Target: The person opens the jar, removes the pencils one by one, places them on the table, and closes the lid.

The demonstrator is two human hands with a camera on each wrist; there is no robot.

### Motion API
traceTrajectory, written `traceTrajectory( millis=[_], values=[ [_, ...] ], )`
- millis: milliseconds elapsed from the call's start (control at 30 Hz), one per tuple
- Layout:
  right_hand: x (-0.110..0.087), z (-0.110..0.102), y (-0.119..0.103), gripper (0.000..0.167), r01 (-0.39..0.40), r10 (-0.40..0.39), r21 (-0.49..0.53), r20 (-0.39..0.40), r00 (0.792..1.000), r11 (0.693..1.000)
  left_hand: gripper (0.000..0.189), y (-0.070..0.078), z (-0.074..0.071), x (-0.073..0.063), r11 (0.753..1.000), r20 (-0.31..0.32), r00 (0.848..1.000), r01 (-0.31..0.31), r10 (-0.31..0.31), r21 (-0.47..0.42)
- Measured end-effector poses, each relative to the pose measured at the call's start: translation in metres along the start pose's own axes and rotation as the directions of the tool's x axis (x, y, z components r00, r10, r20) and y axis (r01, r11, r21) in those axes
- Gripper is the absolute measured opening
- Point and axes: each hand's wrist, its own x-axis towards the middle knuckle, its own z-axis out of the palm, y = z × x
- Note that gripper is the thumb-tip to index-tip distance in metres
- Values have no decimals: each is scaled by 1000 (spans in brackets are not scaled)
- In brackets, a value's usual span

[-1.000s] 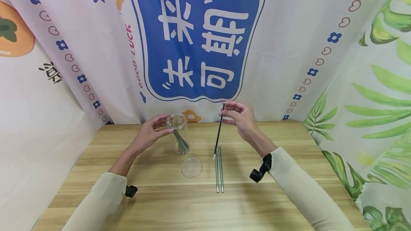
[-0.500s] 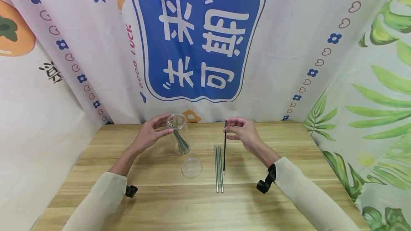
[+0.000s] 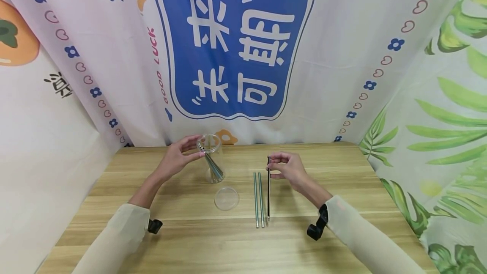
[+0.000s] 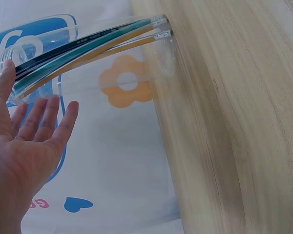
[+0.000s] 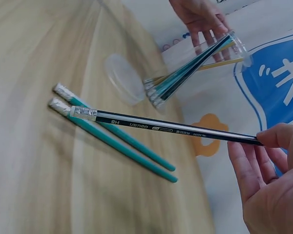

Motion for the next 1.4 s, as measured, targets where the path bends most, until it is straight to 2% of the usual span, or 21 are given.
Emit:
traceTrajectory(
  millis=[500, 867, 1400],
  values=[
    [1, 0, 21, 43, -31, 31, -1, -11, 999, 1000, 67, -4, -1, 1, 1000, 8, 1000, 18, -18, 4],
    [10, -3, 38, 43, -48, 46, -43, -36, 998, 998, 69, -4, -2, 0, 1000, 11, 1000, 29, -29, 6],
    [25, 4, 63, 38, -84, 79, -59, -86, 993, 995, 69, -3, -2, 0, 1000, 14, 999, 29, -29, 3]
  ],
)
